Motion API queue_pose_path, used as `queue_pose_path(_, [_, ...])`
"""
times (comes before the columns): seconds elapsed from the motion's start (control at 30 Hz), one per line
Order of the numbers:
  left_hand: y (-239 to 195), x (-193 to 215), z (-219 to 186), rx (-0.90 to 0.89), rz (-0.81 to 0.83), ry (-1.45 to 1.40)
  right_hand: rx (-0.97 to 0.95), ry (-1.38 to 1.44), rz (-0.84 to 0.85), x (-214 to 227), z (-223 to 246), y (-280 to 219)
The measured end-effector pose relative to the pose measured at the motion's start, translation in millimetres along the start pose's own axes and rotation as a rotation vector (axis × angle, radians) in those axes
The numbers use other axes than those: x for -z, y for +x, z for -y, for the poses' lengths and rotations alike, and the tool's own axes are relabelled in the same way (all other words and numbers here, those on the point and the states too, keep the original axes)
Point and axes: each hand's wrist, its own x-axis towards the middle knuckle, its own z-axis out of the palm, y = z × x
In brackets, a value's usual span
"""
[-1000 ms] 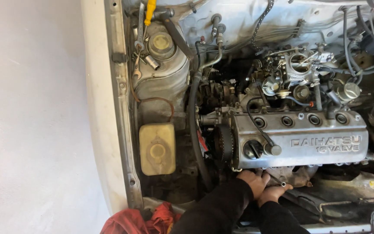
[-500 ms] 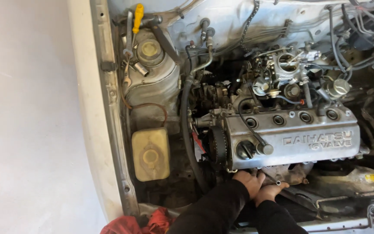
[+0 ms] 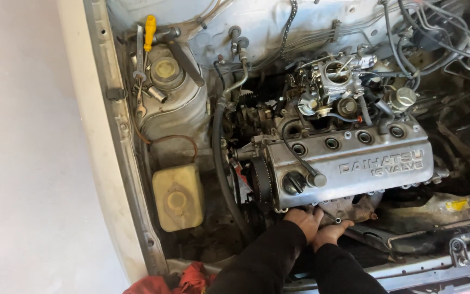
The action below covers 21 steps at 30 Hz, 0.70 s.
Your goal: The person works on a car engine, using a wrench to tighten bolts on the exhaust manifold. They also briefly pet a black cat that appears in the background.
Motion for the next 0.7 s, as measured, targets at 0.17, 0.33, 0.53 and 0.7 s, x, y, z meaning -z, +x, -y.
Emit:
queue_pose_path(0.17, [-4, 10, -3, -0.008, 0.005, 0.0, 0.053, -0.023, -0.016, -6, 0, 2])
queue_pose_path(0.33, [-6, 12, -4, -0.008, 0.015, 0.008, 0.084, -0.026, -0.013, -1, 0, 8])
queue_pose_path(0.53, [1, -7, 0, 0.0, -0.007, 0.056, 0.063, -0.005, -0.001, -7, 0, -4])
queue_pose_path(0.7, [0, -1, 1, -0.017, 0.01, 0.05, -0.023, 0.009, -0.054, -15, 0, -14])
